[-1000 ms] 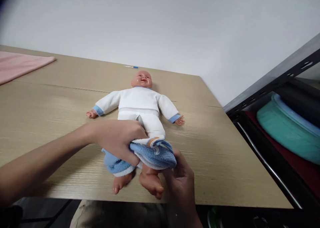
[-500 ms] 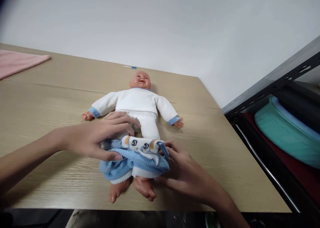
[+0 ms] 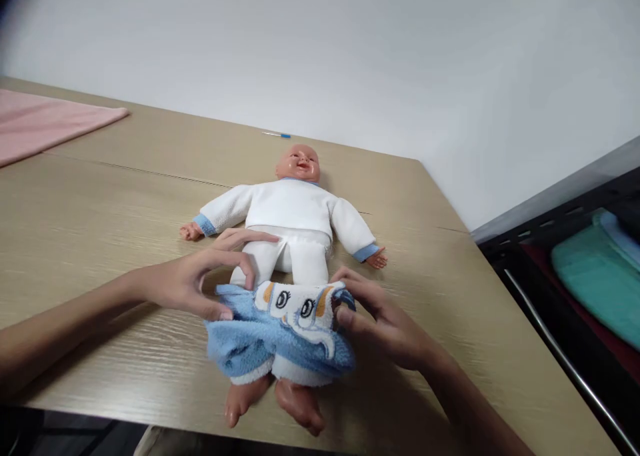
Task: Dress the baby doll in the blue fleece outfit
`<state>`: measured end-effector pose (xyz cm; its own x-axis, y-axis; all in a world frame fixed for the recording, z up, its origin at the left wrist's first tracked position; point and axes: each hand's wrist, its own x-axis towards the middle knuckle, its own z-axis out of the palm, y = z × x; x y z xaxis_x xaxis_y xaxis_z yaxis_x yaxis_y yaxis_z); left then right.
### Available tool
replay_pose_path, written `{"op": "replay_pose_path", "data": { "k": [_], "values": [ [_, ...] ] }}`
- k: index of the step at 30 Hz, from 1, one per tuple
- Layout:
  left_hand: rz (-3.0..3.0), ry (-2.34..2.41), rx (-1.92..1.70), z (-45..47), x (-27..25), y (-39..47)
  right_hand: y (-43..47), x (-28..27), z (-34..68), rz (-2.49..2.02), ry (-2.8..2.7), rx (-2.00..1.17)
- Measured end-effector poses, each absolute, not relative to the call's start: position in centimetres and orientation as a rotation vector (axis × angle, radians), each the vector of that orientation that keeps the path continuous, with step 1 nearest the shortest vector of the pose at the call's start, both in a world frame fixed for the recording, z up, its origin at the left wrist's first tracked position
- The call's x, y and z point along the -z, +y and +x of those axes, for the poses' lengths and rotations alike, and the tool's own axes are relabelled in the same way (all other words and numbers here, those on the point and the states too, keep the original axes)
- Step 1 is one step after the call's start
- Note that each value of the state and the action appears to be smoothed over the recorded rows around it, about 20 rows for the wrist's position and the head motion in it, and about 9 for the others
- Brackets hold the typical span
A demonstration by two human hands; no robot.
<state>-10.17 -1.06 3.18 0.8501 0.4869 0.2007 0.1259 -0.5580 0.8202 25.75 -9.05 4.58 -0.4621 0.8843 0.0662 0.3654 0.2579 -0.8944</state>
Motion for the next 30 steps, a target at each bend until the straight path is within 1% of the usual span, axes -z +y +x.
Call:
{"op": "replay_pose_path", "data": {
  "k": [2,4,10,14,18,20,25,30],
  "values": [
    [2.124,0.421,-0.532,-10.2,-2.8,-1.1,-9.2,-4.5,25.9,-1.060,-2.089,-1.070],
    [2.103,0.420,-0.554,-10.3,-2.5,-1.1,-9.7,-4.2,26.0,-1.035,-2.101,-1.015],
    [1.993,0.442,-0.611,-10.2,-2.1,-1.3,-10.6,-3.4,26.3,-0.975,-1.997,-1.248],
    [1.863,0.476,-0.638,-10.1,-1.8,-1.1,-10.4,-3.1,25.6,-1.054,-1.959,-1.204],
    [1.577,0.533,-0.720,-9.6,-0.5,-0.4,-9.6,-1.4,24.8,-1.206,-1.606,-1.271],
    [1.556,0.606,-0.773,-9.2,0.4,0.0,-8.8,-0.6,24.5,-1.241,-1.523,-1.237],
    [1.474,0.757,-0.842,-8.3,1.6,0.7,-6.8,0.0,23.0,-1.273,-1.495,-1.121],
    [1.378,0.833,-0.870,-7.6,1.7,0.9,-5.4,0.1,21.8,-1.207,-1.498,-1.147]
  ]
}}
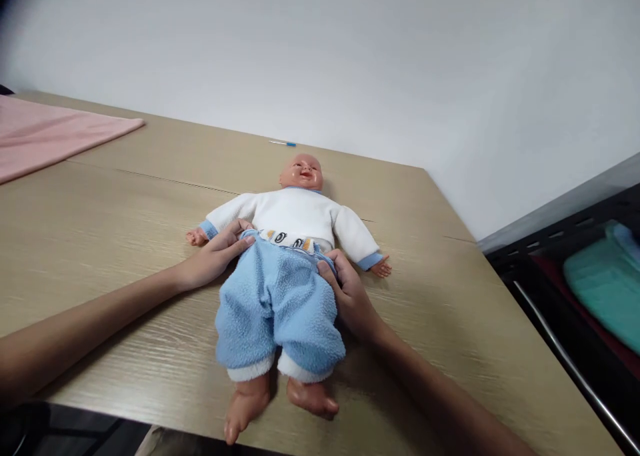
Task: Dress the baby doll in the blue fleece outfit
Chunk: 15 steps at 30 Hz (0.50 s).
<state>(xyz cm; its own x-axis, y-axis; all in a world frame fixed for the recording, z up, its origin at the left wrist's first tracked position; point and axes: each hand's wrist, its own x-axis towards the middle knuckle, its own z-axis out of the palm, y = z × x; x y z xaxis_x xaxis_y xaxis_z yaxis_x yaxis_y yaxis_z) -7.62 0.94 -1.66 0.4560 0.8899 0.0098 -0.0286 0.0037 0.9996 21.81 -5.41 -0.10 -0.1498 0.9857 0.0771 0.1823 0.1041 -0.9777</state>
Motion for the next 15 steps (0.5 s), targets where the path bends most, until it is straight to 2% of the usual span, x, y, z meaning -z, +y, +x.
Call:
{"op": "replay_pose_path", "data": {
  "k": [7,13,15],
  "values": [
    [1.608,0.883,-0.883,-8.0,1.3,-0.3,-5.7,0.4,22.7,-1.171,-1.588,-1.072],
    [1.977,0.932,-1.066,-8.9,0.7,-0.7,-5.4,-0.1,22.8,-1.043,-1.741,-0.426],
    [1.946,0.856,-1.060,-8.8,0.6,-0.1,-5.1,0.2,22.6,-1.074,-1.689,-0.358]
  ]
}}
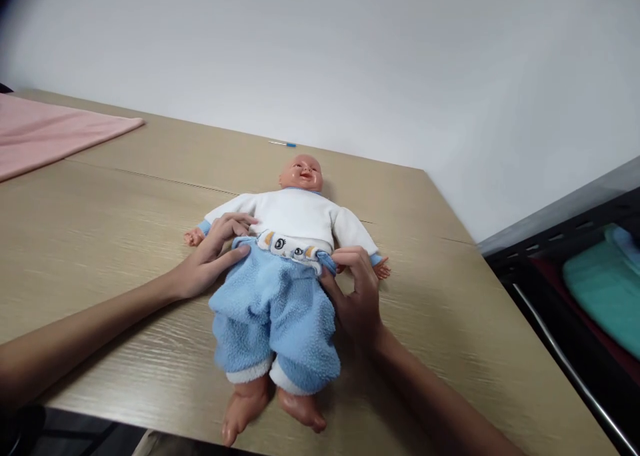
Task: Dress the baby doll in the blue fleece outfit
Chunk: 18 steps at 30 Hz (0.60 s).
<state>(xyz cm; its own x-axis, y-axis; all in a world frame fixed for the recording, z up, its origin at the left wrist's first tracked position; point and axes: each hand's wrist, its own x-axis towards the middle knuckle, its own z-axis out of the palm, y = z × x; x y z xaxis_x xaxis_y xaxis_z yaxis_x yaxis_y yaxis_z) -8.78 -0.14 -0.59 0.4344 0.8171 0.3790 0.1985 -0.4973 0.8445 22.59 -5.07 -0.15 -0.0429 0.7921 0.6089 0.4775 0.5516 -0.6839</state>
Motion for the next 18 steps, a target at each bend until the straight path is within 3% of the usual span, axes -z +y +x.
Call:
{"op": "replay_pose_path", "data": {
  "k": [10,15,18],
  "values": [
    [1.659,0.921,-0.948,-6.3,1.4,4.1,0.2,2.1,21.6,-1.081,-1.343,-0.809],
    [1.647,0.994,-0.967,-5.9,1.6,4.2,1.3,1.5,21.9,-1.173,-1.388,-0.855],
    [1.769,1.103,-0.915,-6.6,1.7,3.2,0.5,1.0,22.3,-1.332,-1.464,-0.717]
  ]
}}
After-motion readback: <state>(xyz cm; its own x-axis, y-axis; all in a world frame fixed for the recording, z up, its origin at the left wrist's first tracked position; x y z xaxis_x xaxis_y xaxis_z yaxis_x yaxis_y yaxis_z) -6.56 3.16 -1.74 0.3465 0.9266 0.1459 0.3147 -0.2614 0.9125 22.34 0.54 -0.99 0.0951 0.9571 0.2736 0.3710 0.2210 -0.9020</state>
